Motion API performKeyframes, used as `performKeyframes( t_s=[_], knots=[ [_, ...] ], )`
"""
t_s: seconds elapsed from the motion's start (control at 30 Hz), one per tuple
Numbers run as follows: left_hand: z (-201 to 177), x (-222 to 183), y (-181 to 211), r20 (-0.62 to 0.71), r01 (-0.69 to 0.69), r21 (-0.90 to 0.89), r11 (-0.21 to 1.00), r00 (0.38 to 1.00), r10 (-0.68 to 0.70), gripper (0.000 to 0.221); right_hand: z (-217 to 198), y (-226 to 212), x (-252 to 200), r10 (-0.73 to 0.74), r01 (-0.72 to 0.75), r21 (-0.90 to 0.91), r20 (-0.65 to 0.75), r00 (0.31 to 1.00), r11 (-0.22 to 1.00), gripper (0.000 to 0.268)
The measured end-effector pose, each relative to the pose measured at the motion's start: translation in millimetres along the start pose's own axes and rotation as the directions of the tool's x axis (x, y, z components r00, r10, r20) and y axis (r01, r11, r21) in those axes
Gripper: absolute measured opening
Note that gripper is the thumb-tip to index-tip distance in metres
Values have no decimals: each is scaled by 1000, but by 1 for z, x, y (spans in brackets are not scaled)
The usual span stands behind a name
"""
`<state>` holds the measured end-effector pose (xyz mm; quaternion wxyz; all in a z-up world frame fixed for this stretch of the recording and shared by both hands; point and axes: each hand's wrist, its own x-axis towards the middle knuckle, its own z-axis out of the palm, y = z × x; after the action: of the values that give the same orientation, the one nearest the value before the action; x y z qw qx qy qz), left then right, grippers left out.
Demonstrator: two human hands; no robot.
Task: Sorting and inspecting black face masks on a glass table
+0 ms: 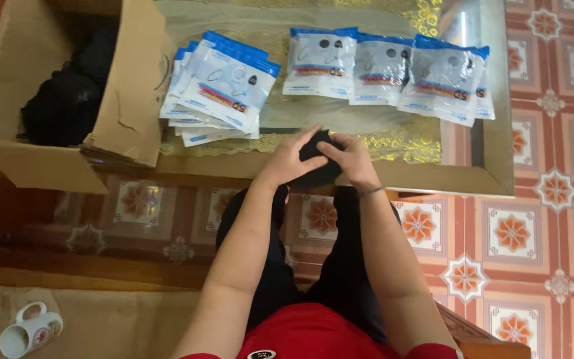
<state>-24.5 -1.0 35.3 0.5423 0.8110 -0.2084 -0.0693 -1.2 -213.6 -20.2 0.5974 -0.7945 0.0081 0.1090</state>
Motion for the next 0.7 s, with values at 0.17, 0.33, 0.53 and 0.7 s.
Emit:
performKeyframes(
  t_s=[0.17, 0.33, 0.53, 0.7],
  knots=[
    [-8, -3, -20, 128, 199, -237, 951, 977, -173, 85, 7, -25, 1, -43, 53, -100, 101, 994, 994, 20],
    [7, 11, -90, -29, 226, -513, 828, 960, -280, 62, 28, -85, 12, -204, 206, -305, 37, 978, 930, 41],
    [-21, 5, -80, -72, 356, -345, 869, 912, -403, 77, 123, -96, 61, -656, 625, -472, 121, 745, 622, 42],
    [-40, -3, -77, -85, 370, -343, 863, 903, -421, 79, 196, -77, 97, -531, 536, -796, 336, 777, 281, 61]
  ],
)
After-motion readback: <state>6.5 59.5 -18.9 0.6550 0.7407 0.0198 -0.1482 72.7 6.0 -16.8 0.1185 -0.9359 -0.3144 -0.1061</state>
